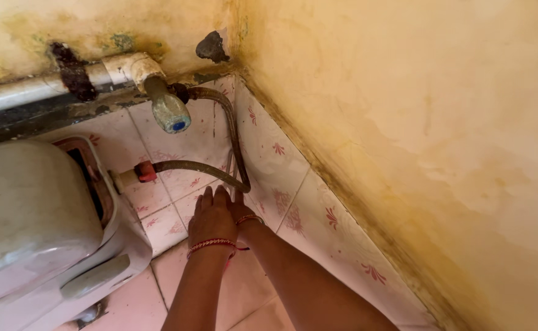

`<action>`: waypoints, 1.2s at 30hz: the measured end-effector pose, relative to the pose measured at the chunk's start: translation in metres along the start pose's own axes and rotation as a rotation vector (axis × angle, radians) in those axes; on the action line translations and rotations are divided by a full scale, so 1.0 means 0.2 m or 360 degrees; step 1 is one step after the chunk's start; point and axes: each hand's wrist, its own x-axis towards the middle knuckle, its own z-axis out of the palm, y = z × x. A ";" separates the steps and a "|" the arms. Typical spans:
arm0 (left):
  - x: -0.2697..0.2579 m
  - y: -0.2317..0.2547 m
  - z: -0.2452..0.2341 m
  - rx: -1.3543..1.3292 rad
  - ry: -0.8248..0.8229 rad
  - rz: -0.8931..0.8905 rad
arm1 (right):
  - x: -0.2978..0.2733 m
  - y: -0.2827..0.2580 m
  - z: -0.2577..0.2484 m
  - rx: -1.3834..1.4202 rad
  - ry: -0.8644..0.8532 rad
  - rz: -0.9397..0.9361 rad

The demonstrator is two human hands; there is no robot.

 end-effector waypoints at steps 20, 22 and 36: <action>-0.06 -0.05 -0.07 -0.0391 -0.0025 -0.0280 | -0.14 -0.14 0.02 0.0804 0.0667 0.0080; -0.11 -0.02 -0.11 -0.0480 0.0043 -0.0331 | -0.23 -0.18 -0.01 0.0938 0.0664 0.0191; -0.65 0.07 -0.58 -0.0162 0.0164 -0.0035 | -0.82 -0.36 -0.38 0.1123 0.0976 0.0030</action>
